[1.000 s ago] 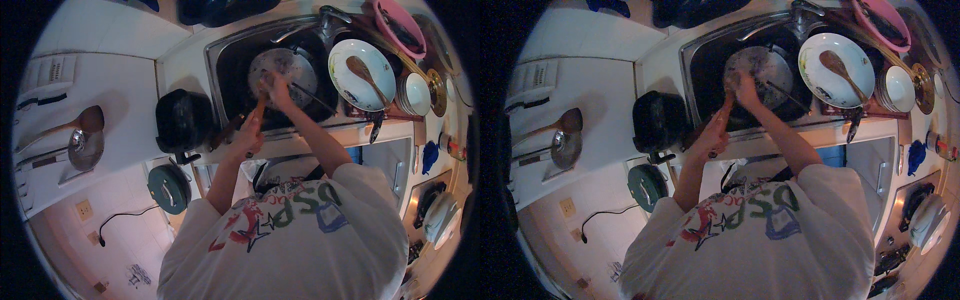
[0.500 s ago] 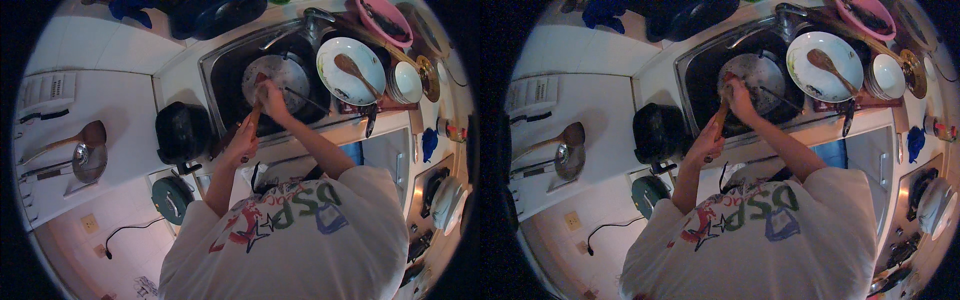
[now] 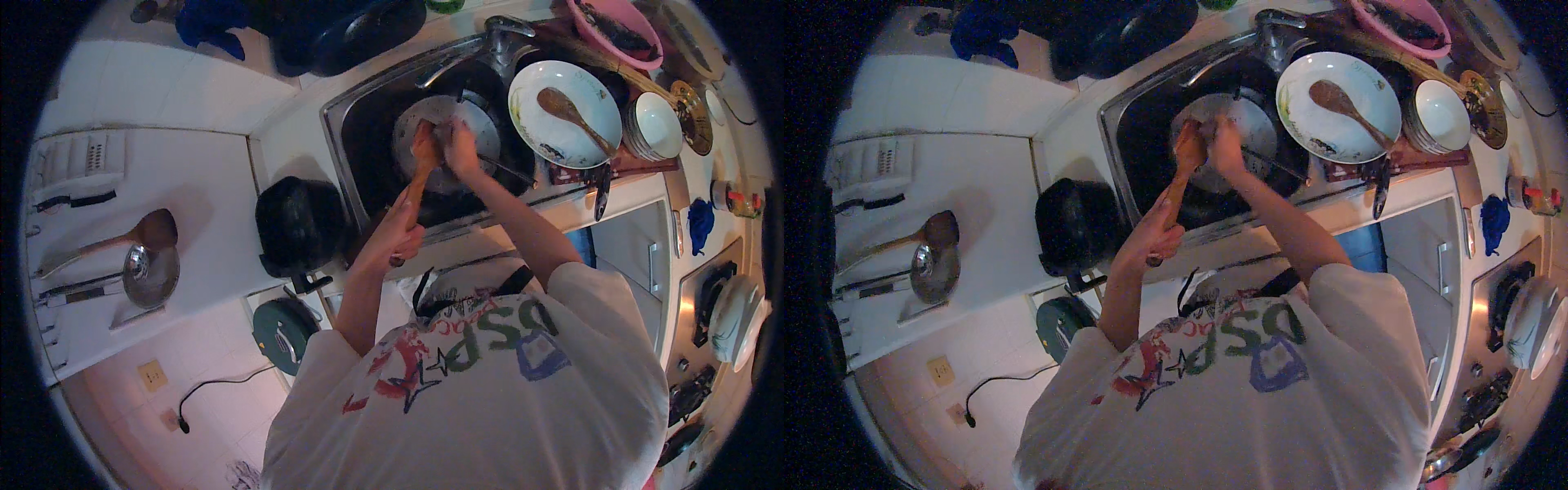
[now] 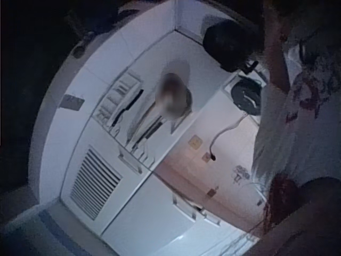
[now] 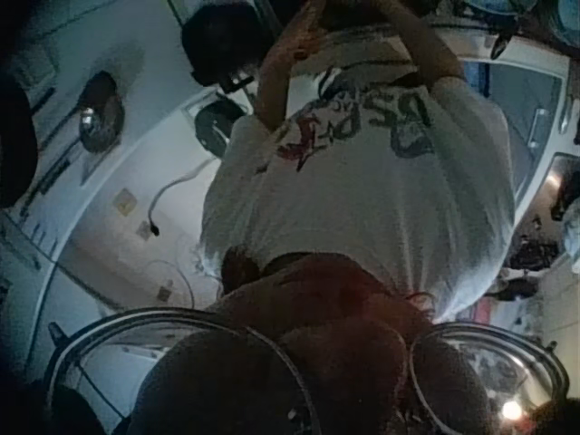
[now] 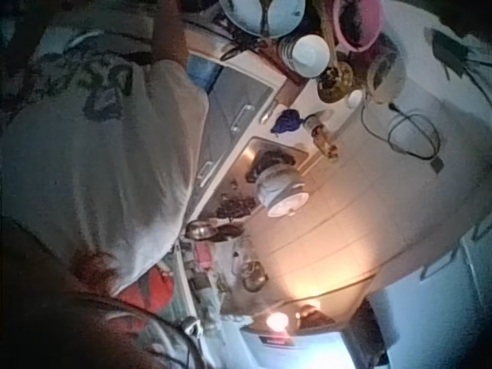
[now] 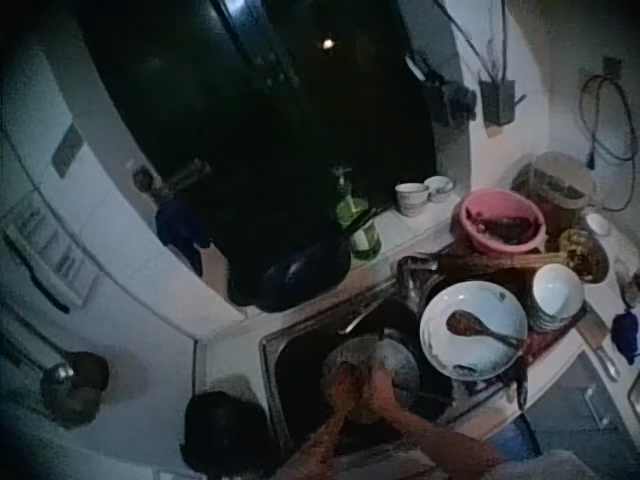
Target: The person washes several kitchen items in a sink using a sponge and running water. They scrub and rinse a wooden spoon, a metal ladle, and a small metal strainer, then place the cleaned items on the counter beside the sink.
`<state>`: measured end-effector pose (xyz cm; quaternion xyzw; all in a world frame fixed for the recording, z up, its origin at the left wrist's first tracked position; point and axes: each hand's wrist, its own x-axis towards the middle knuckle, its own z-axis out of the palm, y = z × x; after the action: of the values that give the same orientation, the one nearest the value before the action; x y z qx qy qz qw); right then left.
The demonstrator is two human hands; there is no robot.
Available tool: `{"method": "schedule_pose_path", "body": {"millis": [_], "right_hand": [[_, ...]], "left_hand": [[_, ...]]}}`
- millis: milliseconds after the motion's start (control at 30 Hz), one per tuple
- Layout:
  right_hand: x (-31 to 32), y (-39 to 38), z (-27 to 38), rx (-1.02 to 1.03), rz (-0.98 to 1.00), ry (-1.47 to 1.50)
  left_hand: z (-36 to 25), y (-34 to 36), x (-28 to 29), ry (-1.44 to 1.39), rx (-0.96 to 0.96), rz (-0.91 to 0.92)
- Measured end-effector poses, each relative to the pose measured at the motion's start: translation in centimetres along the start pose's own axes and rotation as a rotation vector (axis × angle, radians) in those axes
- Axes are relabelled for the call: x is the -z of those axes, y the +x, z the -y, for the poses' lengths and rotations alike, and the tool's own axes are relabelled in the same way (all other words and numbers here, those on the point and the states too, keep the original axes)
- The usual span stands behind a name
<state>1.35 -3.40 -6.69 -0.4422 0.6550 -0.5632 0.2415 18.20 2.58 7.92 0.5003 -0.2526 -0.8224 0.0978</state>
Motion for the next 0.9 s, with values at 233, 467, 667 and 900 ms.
{"method": "schedule_pose_path", "body": {"millis": [233,467,667,900], "right_hand": [[-0.4,0.5,-1.7,-0.144,-0.035,-0.129],[-1.0,-1.2,-2.4,-0.081,0.082,0.165],[-1.5,-0.1,-2.7,-0.099,-0.010,0.197],[-2.9,-3.3,-1.5,-0.063,0.202,0.169]], "left_hand": [[-0.5,0.3,0.9,-0.178,0.081,-0.113],[-0.1,0.6,1.8,-0.263,0.060,0.100],[1.7,0.4,1.3,-0.262,0.057,0.002],[0.6,2.2,1.9,-0.420,0.096,-0.017]]}}
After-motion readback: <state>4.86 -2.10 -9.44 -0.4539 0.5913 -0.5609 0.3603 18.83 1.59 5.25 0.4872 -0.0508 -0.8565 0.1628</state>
